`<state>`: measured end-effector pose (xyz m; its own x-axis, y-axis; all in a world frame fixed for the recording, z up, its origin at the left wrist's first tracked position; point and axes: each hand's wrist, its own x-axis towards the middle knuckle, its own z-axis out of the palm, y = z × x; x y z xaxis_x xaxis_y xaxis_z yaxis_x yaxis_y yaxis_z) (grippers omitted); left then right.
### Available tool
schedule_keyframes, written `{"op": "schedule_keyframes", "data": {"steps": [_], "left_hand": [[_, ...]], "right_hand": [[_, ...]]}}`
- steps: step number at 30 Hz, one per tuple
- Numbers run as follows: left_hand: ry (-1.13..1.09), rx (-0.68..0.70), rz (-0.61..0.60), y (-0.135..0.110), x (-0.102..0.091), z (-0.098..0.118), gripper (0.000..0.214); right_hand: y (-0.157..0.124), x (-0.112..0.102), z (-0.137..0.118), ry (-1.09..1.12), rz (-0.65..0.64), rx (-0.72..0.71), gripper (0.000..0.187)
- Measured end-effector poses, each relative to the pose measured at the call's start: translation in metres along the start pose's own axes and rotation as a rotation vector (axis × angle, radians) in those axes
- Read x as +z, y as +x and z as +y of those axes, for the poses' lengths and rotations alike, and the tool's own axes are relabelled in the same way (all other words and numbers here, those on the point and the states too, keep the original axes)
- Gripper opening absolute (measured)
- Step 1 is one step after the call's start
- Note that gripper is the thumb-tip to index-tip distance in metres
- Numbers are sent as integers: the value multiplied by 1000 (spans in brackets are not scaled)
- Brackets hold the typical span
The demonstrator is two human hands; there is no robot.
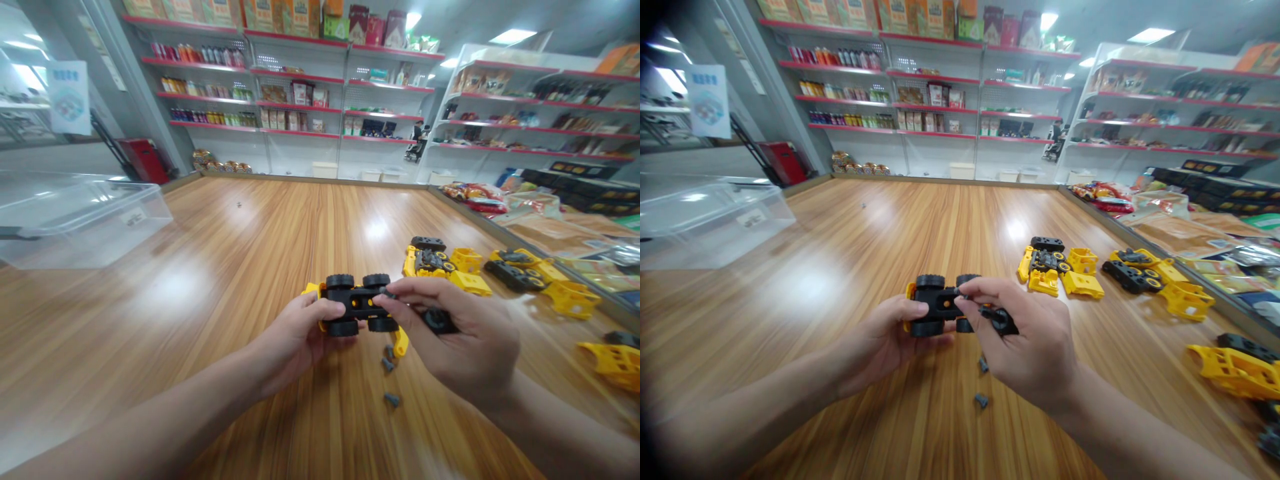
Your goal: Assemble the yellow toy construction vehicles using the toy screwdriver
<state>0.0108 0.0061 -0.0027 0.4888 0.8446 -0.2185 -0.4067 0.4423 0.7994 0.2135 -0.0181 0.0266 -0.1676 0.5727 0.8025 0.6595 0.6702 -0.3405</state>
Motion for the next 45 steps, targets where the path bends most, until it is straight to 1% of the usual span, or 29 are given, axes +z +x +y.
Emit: {"op": "schedule_keyframes", "data": {"steps": [3, 7, 9, 11, 15, 19, 22, 26, 29, 32, 35, 37, 40, 42, 45], "left_hand": [[9, 60, -8, 2, -1, -3, 31], [77, 133, -83, 1, 1, -5, 29], [99, 135, -124, 0, 2, -5, 28], [108, 125, -122, 0, 1, -4, 27], [96, 65, -21, 0, 0, -3, 28], [-11, -4, 125, 1, 5, -4, 34], [-86, 4, 154, -1, 9, -2, 33], [-132, -11, 102, -3, 8, -1, 34], [-106, -39, 20, -3, 5, -4, 34], [-71, -54, -51, -3, 3, -7, 33], [-42, -48, -75, -3, 4, -8, 31], [-14, -38, -77, -3, 5, -8, 29], [18, -4, -48, -3, 7, -8, 27], [52, 27, 6, -2, 7, -9, 27], [170, 107, 102, -1, 6, -14, 37]], "right_hand": [[-1, 1, 2, -2, 14, -1, 22], [-1, 2, 2, -34, 3, -18, 17], [-1, 1, 2, -31, -11, -19, 16], [-1, 1, 1, -19, -20, -20, 16], [0, 0, 1, -2, -30, -27, 17], [0, 2, 2, -24, -37, -25, 17], [0, 3, 1, -36, -6, -6, 18], [0, 2, -1, -31, 23, 3, 20], [-1, 2, 1, -30, 4, 16, 21], [-1, 3, 3, -19, -27, 33, 18], [-1, 4, 5, -3, -54, 32, 13], [-1, 3, 4, 16, -68, 30, 14], [-1, 3, 3, 39, -75, 18, 17], [-1, 3, 3, 52, -86, -5, 18], [0, 7, 3, 113, -125, -52, 16]]}}
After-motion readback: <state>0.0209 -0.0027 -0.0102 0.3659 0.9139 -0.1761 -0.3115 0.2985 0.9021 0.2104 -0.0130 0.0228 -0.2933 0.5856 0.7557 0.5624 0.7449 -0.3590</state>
